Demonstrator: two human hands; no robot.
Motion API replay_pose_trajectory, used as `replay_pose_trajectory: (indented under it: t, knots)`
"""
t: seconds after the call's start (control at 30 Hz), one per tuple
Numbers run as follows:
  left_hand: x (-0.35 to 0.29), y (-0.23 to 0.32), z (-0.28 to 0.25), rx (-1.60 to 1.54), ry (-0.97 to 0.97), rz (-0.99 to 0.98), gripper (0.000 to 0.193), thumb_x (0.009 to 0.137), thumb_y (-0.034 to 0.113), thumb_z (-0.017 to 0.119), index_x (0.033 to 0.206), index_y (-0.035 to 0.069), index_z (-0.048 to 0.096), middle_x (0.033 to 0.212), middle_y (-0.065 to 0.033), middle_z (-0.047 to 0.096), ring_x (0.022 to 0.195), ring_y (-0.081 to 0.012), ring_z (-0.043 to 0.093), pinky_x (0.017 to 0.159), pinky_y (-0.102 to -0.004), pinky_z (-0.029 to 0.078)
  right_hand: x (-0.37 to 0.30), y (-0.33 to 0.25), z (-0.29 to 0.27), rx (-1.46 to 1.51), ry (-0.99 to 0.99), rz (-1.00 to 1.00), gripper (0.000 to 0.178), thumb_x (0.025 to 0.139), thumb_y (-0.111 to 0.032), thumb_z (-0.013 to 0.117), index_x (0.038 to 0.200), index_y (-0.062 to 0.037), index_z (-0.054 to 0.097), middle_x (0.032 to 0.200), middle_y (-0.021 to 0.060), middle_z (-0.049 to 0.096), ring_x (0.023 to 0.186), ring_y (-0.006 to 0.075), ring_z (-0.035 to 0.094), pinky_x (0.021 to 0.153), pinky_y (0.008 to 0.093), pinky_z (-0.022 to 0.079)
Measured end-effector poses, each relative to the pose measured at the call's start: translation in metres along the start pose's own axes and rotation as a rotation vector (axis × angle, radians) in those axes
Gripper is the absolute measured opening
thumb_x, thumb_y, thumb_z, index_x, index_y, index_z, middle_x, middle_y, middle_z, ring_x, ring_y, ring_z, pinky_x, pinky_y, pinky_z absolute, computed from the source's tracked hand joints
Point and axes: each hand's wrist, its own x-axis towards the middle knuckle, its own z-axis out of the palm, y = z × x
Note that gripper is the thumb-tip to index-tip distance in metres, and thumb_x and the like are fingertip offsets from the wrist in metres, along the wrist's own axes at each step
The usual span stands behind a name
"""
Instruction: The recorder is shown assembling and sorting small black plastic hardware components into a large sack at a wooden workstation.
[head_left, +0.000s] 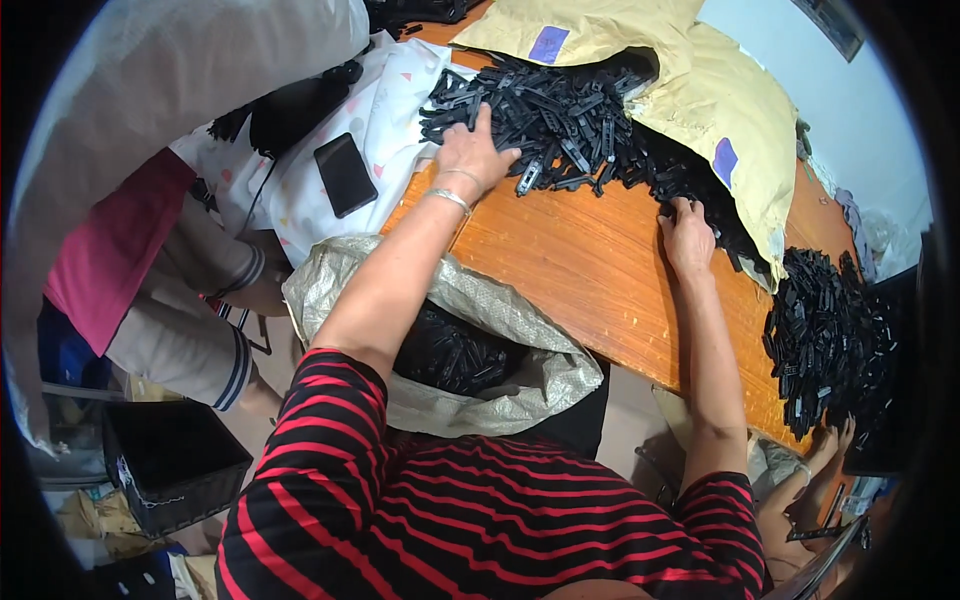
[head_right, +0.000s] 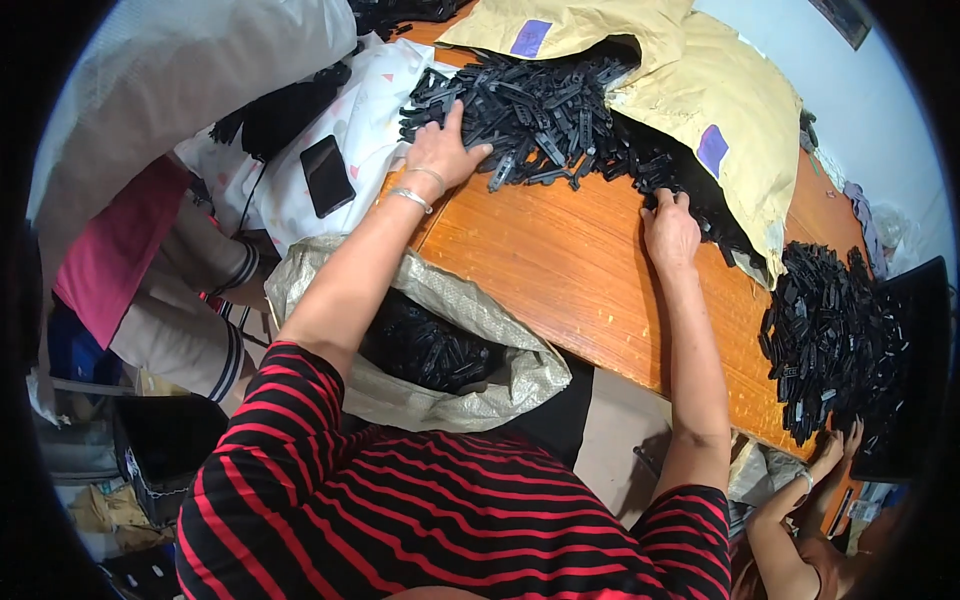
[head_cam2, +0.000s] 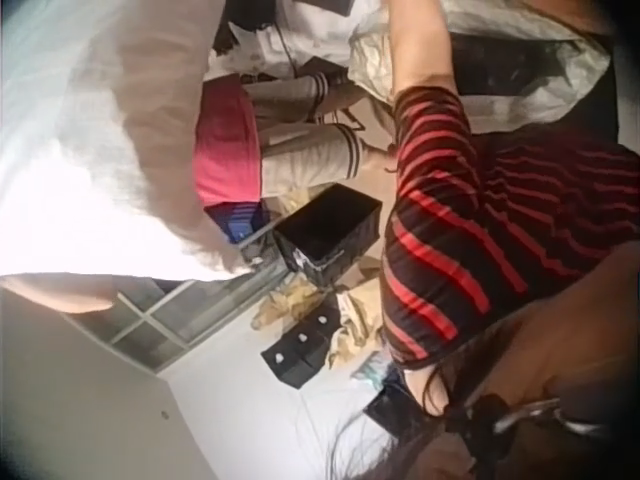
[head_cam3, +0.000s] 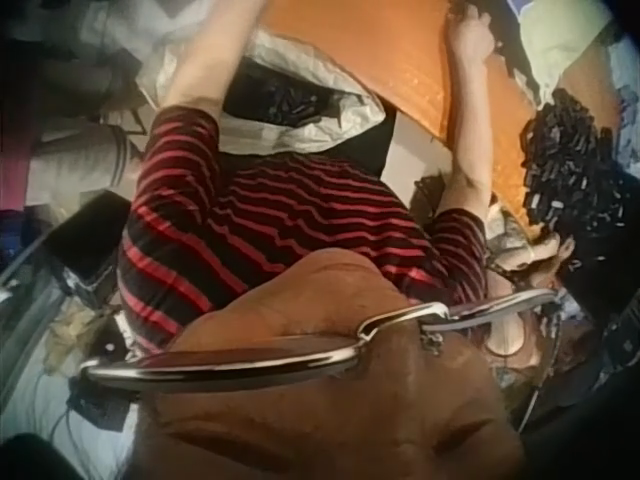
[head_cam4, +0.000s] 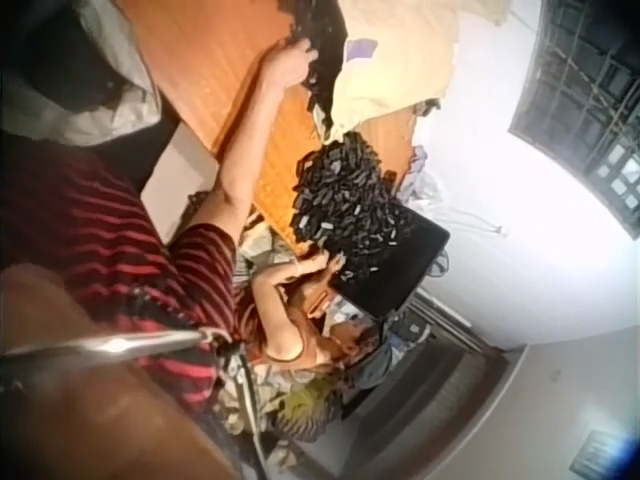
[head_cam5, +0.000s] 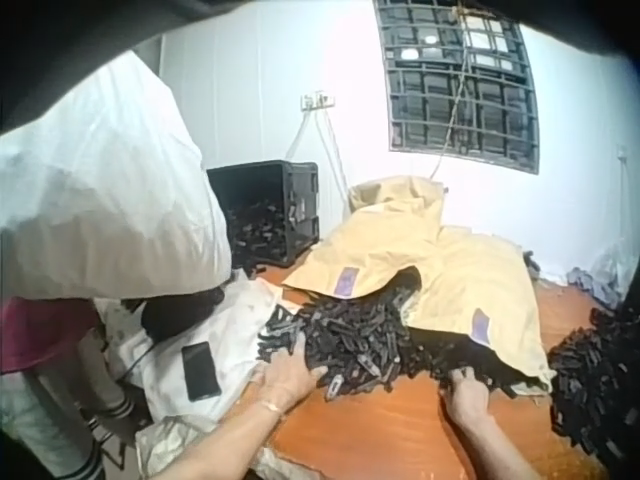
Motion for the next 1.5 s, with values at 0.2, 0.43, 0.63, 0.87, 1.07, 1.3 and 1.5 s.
replay_pose_trajectory:
  t: [0.2, 0.43, 0.63, 0.87, 1.07, 1.3, 1.5]
  knots:
    - [-0.040, 0.015, 0.046, -0.210, 0.321, 0.172, 0.076, 0.079, 0.027, 0.073, 0.143, 0.010, 0.036, 0.130, -0.0282, 0.044, 0.121, -0.0420, 0.042, 0.102, -0.0458, 0.039, -0.016, -0.024, 0.001, 0.123, 0.102, -0.197, 0.023, 0.081, -0.015, 0.070, 0.103, -0.0100, 0.064, 0.103, 0.0137, 0.061, 0.083, 0.0378, 0.064, 0.070, 0.0441, 0.052]
    - [-0.067, 0.046, 0.055, -0.582, 0.288, 0.461, 0.076, 0.074, 0.015, 0.077, 0.138, 0.009, 0.038, 0.137, -0.0240, 0.036, 0.127, -0.0416, 0.035, 0.106, -0.0454, 0.034, -0.033, -0.047, -0.010, 0.253, 0.100, -0.314, 0.030, 0.077, -0.011, 0.074, 0.104, -0.0055, 0.063, 0.100, 0.0142, 0.060, 0.085, 0.0375, 0.063, 0.073, 0.0429, 0.051]
    - [-0.083, 0.014, 0.027, -0.574, 0.337, 0.641, 0.073, 0.067, 0.009, 0.081, 0.131, 0.006, 0.046, 0.128, -0.0161, 0.050, 0.120, -0.0340, 0.048, 0.103, -0.0388, 0.042, -0.042, -0.025, -0.019, 0.250, -0.017, -0.219, 0.033, 0.074, -0.011, 0.076, 0.103, 0.0001, 0.063, 0.099, 0.0190, 0.064, 0.090, 0.0368, 0.064, 0.077, 0.0419, 0.051]
    - [-0.095, -0.013, 0.029, -0.454, 0.276, 0.598, 0.041, 0.069, 0.003, 0.078, 0.106, 0.003, 0.062, 0.106, -0.0131, 0.059, 0.100, -0.0327, 0.058, 0.087, -0.0391, 0.049, -0.065, -0.041, -0.039, 0.267, -0.075, -0.268, 0.025, 0.084, -0.016, 0.068, 0.103, -0.0002, 0.064, 0.099, 0.0205, 0.066, 0.089, 0.0378, 0.064, 0.077, 0.0435, 0.051]
    - [-0.082, 0.001, 0.041, -0.413, 0.362, 0.511, 0.024, 0.072, 0.009, 0.076, 0.092, 0.003, 0.064, 0.089, -0.0127, 0.061, 0.086, -0.0313, 0.061, 0.074, -0.0388, 0.050, -0.081, -0.067, -0.030, 0.236, -0.106, -0.476, 0.020, 0.089, -0.013, 0.061, 0.103, 0.0013, 0.061, 0.094, 0.0225, 0.065, 0.076, 0.0402, 0.064, 0.066, 0.0457, 0.052]
    - [-0.089, 0.002, 0.030, -0.414, 0.214, 0.509, 0.020, 0.071, 0.008, 0.076, 0.075, 0.004, 0.057, 0.080, -0.0106, 0.060, 0.081, -0.0310, 0.059, 0.069, -0.0400, 0.048, -0.083, -0.067, -0.024, 0.165, -0.115, -0.525, 0.020, 0.084, -0.003, 0.056, 0.103, 0.0009, 0.056, 0.092, 0.0229, 0.059, 0.073, 0.0404, 0.063, 0.063, 0.0474, 0.052]
    - [-0.095, -0.001, 0.025, -0.355, 0.146, 0.528, 0.019, 0.070, 0.005, 0.075, 0.078, 0.004, 0.058, 0.080, -0.0106, 0.061, 0.081, -0.0313, 0.060, 0.070, -0.0404, 0.049, -0.084, -0.065, -0.028, 0.115, -0.148, -0.488, 0.018, 0.086, -0.008, 0.062, 0.102, -0.0016, 0.060, 0.098, 0.0188, 0.054, 0.076, 0.0393, 0.062, 0.065, 0.0464, 0.053]
